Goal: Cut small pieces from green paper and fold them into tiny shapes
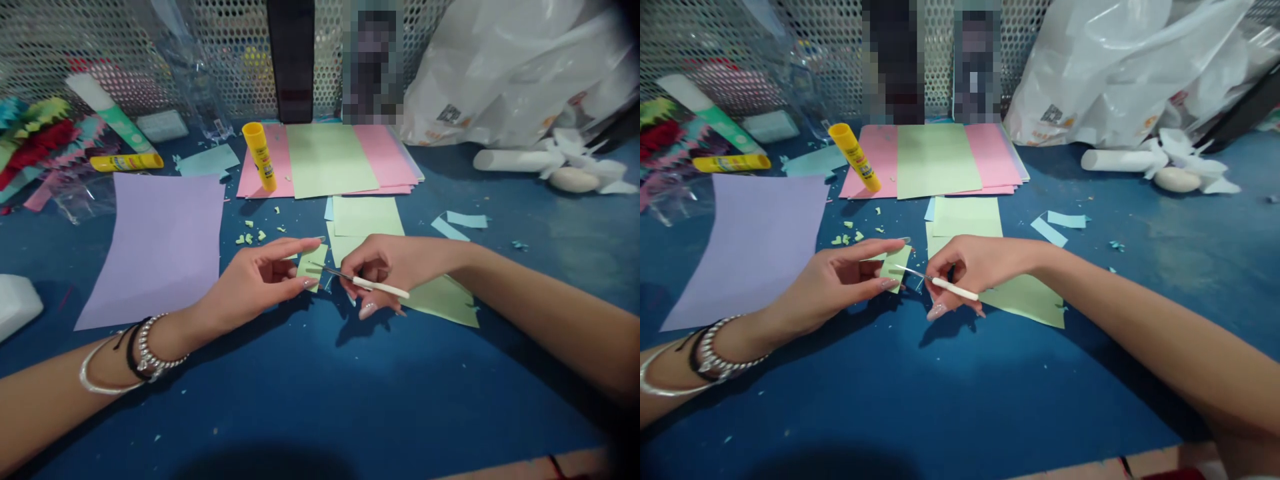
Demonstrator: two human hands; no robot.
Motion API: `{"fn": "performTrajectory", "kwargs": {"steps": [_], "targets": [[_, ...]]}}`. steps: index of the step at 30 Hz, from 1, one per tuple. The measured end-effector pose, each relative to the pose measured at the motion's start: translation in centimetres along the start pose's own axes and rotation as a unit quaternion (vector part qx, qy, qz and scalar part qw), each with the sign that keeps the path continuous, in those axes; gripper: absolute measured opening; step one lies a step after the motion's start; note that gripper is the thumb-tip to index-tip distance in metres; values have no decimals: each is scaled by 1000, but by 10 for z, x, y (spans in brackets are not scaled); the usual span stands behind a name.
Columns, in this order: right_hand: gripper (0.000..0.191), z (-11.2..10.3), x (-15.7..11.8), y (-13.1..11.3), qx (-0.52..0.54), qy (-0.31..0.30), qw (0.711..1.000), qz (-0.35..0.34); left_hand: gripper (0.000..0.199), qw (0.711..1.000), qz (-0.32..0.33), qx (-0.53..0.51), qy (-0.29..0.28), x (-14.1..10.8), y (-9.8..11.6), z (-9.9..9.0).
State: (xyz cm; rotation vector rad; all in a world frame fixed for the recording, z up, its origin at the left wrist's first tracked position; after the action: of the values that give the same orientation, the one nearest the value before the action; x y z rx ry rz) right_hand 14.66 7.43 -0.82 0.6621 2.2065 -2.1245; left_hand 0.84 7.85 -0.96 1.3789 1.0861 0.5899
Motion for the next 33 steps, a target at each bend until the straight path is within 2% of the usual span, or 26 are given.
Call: {"fn": "performTrajectory", "kwargs": {"steps": [4,18,29,33], "targets": [[27,0,3,0,-1,9,1000,-11,43,1000,-8,7,-23,-1,2,3],[32,1,7,0,-22,-4,1000,-14,43,1000,-12,22,-19,-1,2,3],[19,2,7,-2,-52,1,998,-34,42,999,-13,32,-19,1,1,4],[22,3,6,-2,-56,6,998,-38,42,999,-19,35,-18,-1,1,3]]}}
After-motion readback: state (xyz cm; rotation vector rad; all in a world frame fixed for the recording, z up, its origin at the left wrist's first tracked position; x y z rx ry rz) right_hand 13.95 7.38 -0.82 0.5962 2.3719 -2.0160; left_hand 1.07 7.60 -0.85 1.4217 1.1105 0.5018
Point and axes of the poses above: each hand's wrist, its own x-axis towards the middle knuckle, its own z-axis out of the palm, y = z × x, the point moved 7 cm from there along x, towards the middle knuckle, and after that the axes turned 7 degrees about -z, right-handed, at the moved point
